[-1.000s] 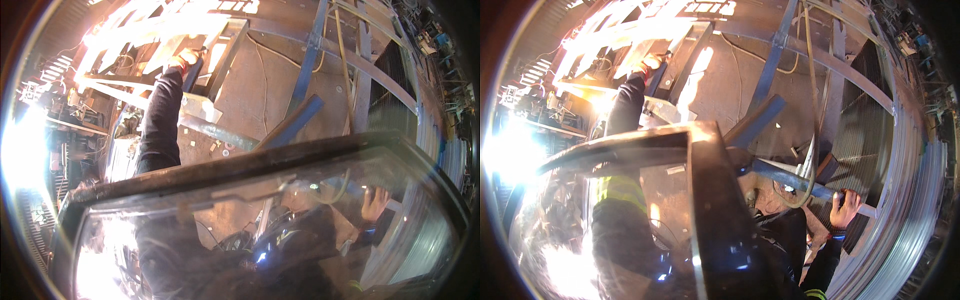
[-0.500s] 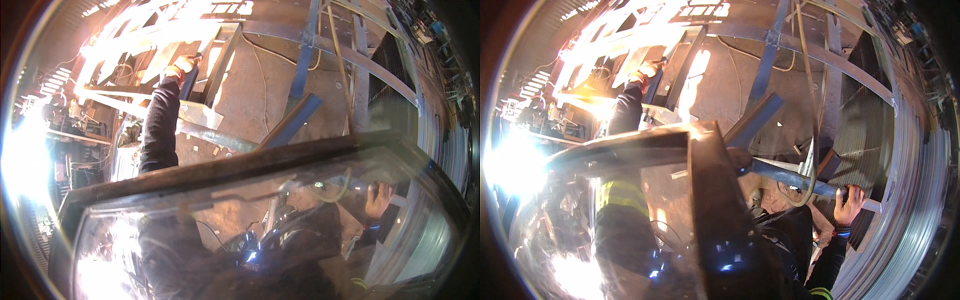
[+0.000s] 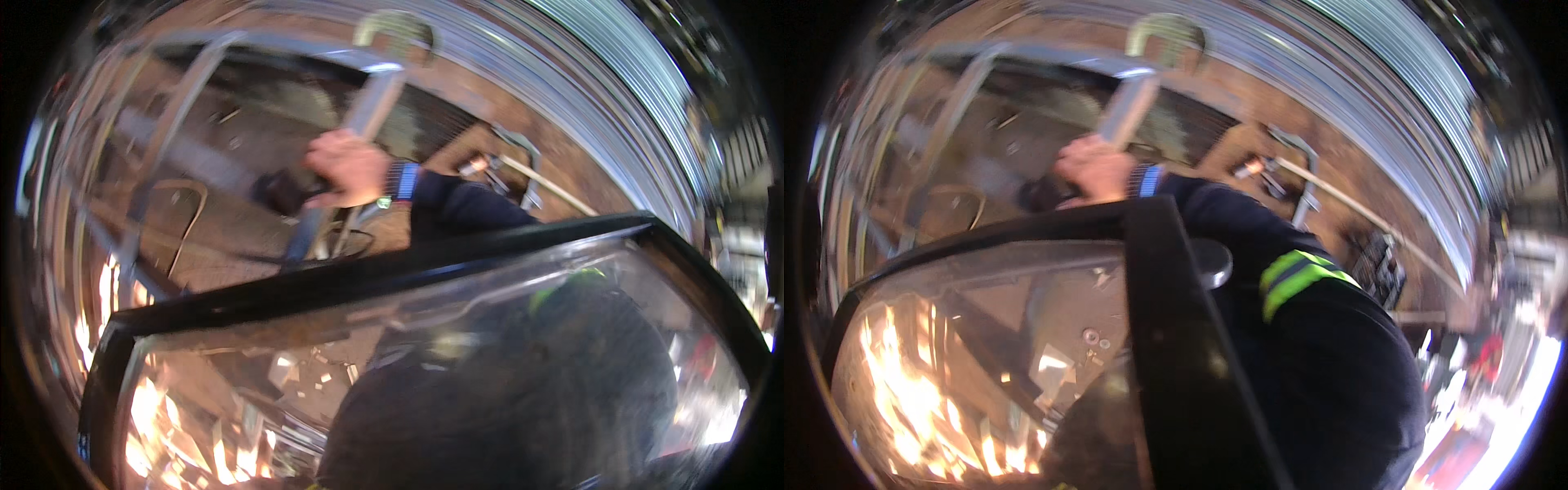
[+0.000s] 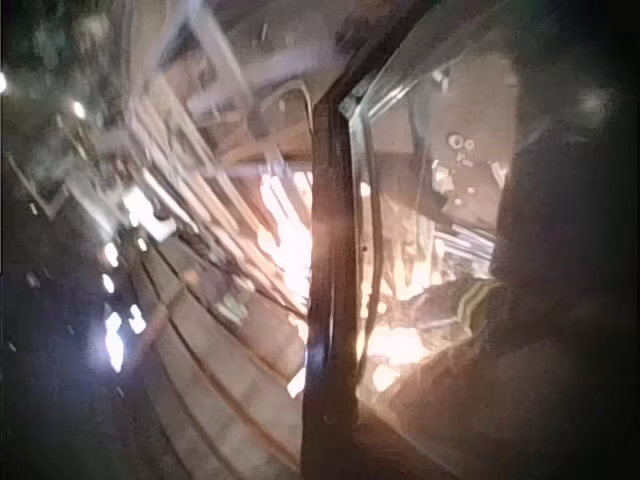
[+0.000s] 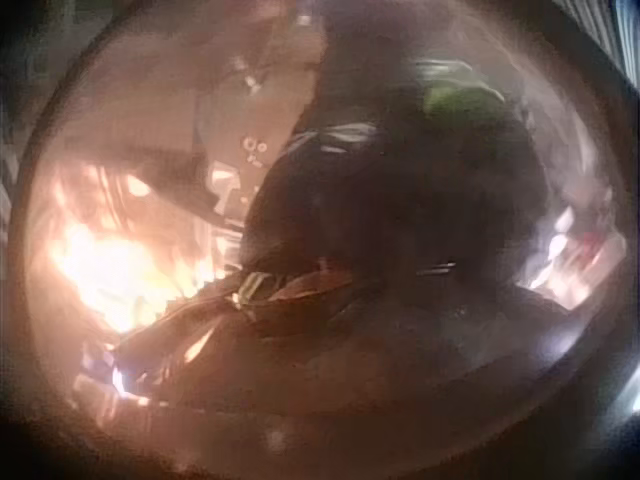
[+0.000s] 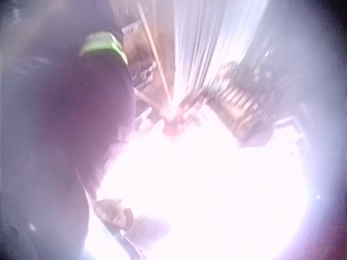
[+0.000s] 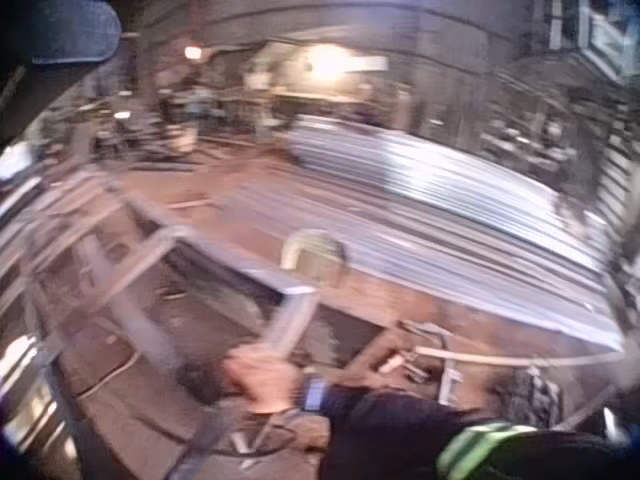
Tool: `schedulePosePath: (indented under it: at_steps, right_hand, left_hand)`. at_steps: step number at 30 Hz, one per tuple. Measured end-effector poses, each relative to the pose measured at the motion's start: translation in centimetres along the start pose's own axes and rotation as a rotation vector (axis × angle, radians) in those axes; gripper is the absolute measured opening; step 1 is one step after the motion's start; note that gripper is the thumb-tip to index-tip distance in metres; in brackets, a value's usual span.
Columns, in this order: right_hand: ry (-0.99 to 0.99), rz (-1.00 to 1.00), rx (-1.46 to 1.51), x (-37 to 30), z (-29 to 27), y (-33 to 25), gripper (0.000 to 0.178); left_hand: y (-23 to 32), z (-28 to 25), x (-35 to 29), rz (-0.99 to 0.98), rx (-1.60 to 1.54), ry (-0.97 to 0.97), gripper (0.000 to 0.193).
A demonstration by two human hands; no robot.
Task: The person uses an angle grinder to cut a long metal bar into smaller segments. They measure the bar with a tape measure, mark the cut lines with a marker, and then perform the cuts, generating sparks. The process is repeated for multiple segments.
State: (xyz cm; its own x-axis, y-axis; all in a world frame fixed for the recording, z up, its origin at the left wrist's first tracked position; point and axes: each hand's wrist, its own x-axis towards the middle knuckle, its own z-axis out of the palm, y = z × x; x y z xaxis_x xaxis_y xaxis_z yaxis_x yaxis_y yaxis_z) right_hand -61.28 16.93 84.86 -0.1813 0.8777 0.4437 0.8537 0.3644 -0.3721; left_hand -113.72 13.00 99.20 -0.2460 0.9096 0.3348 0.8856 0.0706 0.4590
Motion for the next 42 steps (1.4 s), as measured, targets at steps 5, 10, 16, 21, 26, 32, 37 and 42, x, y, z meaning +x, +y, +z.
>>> schedulePosePath:
  at_steps: [5, 10, 16, 21, 26, 32, 37, 42]
  right_hand:
    - [0.280, -0.077, 0.496, -4.6, -2.1, -0.4, 0.039]
    - [-0.380, -0.021, 0.371, -18.0, -2.9, 1.6, 0.035]
    - [-0.465, 0.325, 0.593, -30.9, -7.1, 9.8, 0.035]
    - [-0.218, 0.501, 0.950, -37.4, -7.6, 18.4, 0.034]
    - [-0.056, 0.776, 1.037, -50.3, -4.0, 30.7, 0.026]
    - [0.206, 1.191, 0.890, -71.2, 6.2, 45.2, 0.024]
    - [0.222, 1.619, 0.604, -82.6, 6.9, 50.3, 0.032]
    - [0.154, 1.739, 0.644, -90.9, 17.3, 54.1, 0.035]
  left_hand:
    - [13.2, 5.2, -2.6, 0.218, -0.174, -0.239, 0.042]
    - [25.5, 8.6, -6.6, 0.338, -0.306, -0.562, 0.038]
    - [39.0, 15.2, -13.9, 0.315, -0.361, -0.982, 0.032]
    - [47.8, 30.7, -24.0, 0.194, -0.474, -1.241, 0.020]
    - [50.9, 55.6, -33.9, 0.905, -0.288, -1.086, 0.017]
    - [52.7, 83.2, -46.1, 0.708, -0.033, -1.077, 0.011]
    - [53.0, 104.7, -53.1, 0.864, 0.034, -1.001, 0.010]
    - [50.0, 124.7, -52.8, 0.903, -0.214, -0.945, 0.011]
